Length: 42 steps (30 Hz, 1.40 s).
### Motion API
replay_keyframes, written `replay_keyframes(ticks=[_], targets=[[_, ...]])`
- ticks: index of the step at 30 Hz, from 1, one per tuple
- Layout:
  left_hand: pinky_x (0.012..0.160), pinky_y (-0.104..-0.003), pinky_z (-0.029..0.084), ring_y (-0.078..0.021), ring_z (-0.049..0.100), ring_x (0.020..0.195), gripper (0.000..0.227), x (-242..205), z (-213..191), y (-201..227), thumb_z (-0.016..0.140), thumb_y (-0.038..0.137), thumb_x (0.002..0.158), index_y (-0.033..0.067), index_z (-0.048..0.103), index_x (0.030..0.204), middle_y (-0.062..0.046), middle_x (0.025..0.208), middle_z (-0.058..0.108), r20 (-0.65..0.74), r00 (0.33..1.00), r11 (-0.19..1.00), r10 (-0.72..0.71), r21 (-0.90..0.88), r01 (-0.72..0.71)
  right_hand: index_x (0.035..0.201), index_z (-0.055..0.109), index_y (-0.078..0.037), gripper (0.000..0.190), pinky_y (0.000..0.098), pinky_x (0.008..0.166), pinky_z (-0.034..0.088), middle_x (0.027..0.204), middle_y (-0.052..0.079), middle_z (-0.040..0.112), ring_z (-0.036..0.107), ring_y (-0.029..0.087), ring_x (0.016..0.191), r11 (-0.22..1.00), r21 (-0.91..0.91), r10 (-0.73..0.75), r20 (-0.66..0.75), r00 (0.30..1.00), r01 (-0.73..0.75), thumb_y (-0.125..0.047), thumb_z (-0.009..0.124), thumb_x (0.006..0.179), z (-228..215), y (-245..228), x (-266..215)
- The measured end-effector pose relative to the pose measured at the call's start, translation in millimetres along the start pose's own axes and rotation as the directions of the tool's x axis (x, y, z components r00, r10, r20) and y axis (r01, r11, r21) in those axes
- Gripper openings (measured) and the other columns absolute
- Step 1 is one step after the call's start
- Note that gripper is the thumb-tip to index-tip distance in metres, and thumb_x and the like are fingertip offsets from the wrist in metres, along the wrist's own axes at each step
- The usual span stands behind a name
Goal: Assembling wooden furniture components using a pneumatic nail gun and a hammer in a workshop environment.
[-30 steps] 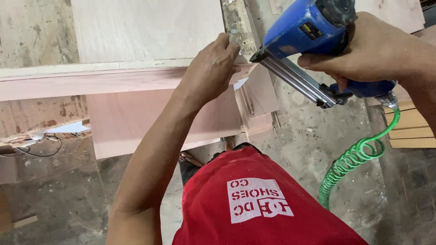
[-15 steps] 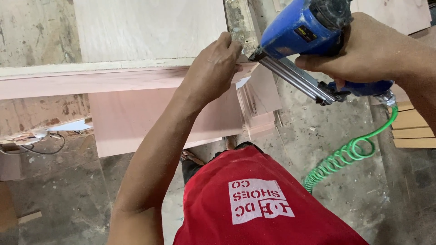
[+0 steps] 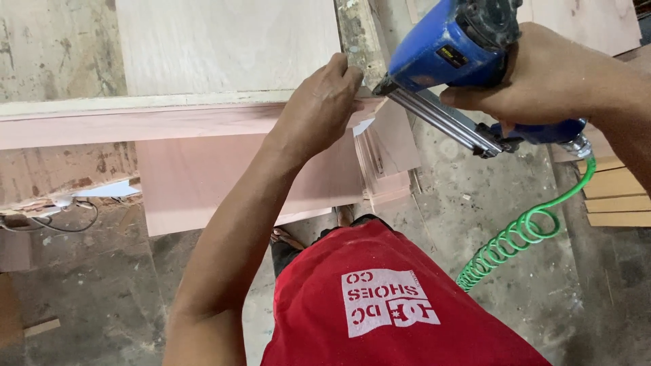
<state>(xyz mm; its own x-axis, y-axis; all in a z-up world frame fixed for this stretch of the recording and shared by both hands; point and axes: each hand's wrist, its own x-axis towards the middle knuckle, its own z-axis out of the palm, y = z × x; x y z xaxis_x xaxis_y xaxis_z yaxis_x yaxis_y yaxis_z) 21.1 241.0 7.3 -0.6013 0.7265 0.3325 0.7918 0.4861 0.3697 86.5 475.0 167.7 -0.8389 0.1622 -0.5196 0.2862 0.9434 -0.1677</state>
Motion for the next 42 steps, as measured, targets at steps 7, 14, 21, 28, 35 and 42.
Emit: replay_keyframes(ticks=[7, 14, 21, 28, 35, 42], targets=[[0.065, -0.035, 0.055, -0.0216, 0.057, 0.071, 0.021, -30, -43, -23, 0.073, 0.019, 0.101, 0.0014, 0.066, 0.092, -0.010, 0.088, 0.063, 0.099, 0.986, 0.989, -0.135, 0.075, 0.127, 0.121, 0.070, -0.012, 0.038, 0.0508, 0.078, 0.057, 0.076, 0.024, 0.075, 0.075, 0.036, 0.060, 0.998, 0.048, -0.036, 0.013, 0.999, 0.036, -0.030, 0.078, 0.089, -2, -4, -3], [0.054, -0.047, 0.048, -0.0364, 0.057, 0.062, 0.013, -57, -56, -55, 0.075, 0.010, 0.100, -0.0001, 0.066, 0.101, -0.016, 0.094, 0.059, 0.015, 0.999, 0.991, -0.050, 0.125, 0.048, 0.121, 0.071, -0.011, 0.036, 0.0511, 0.074, 0.058, 0.069, 0.027, 0.075, 0.076, 0.039, 0.056, 0.998, 0.011, -0.064, -0.008, 0.998, 0.064, -0.028, 0.079, 0.091, -3, -2, 0], [0.058, -0.042, 0.048, -0.0293, 0.054, 0.063, 0.011, -60, -49, -59, 0.075, 0.009, 0.100, 0.0016, 0.069, 0.105, -0.012, 0.095, 0.056, -0.008, 0.999, 0.991, -0.044, 0.127, 0.045, 0.105, 0.074, -0.006, 0.030, 0.0466, 0.068, 0.057, 0.060, 0.026, 0.073, 0.073, 0.035, 0.052, 0.998, 0.003, -0.055, -0.040, 0.998, 0.055, -0.031, 0.082, 0.091, 1, 3, 3], [0.056, -0.041, 0.043, -0.0284, 0.048, 0.060, 0.008, -60, -47, -60, 0.074, 0.006, 0.100, 0.0029, 0.067, 0.102, -0.012, 0.093, 0.053, -0.023, 0.999, 0.993, -0.031, 0.113, 0.033, 0.105, 0.076, -0.008, 0.027, 0.0454, 0.071, 0.057, 0.059, 0.024, 0.073, 0.073, 0.033, 0.052, 0.998, 0.019, -0.052, -0.020, 0.998, 0.053, -0.031, 0.081, 0.092, 1, -3, 1], [0.065, -0.041, 0.046, -0.0270, 0.053, 0.068, 0.013, -59, -48, -59, 0.074, 0.011, 0.101, 0.0019, 0.067, 0.107, -0.012, 0.096, 0.055, 0.018, 0.998, 0.989, -0.063, 0.134, 0.060, 0.102, 0.076, -0.008, 0.027, 0.0457, 0.066, 0.058, 0.061, 0.023, 0.073, 0.075, 0.034, 0.053, 0.997, 0.001, -0.081, -0.047, 0.996, 0.081, -0.031, 0.082, 0.090, 6, 3, 8], [0.063, -0.040, 0.042, -0.0278, 0.049, 0.068, 0.010, -61, -47, -58, 0.073, 0.007, 0.101, 0.0029, 0.064, 0.102, -0.012, 0.094, 0.052, -0.036, 0.999, 0.992, -0.029, 0.123, 0.033, 0.122, 0.072, -0.012, 0.037, 0.0502, 0.068, 0.060, 0.081, 0.023, 0.077, 0.076, 0.037, 0.059, 0.994, -0.039, -0.102, -0.010, 0.995, 0.102, -0.032, 0.078, 0.091, 3, -5, 4]])
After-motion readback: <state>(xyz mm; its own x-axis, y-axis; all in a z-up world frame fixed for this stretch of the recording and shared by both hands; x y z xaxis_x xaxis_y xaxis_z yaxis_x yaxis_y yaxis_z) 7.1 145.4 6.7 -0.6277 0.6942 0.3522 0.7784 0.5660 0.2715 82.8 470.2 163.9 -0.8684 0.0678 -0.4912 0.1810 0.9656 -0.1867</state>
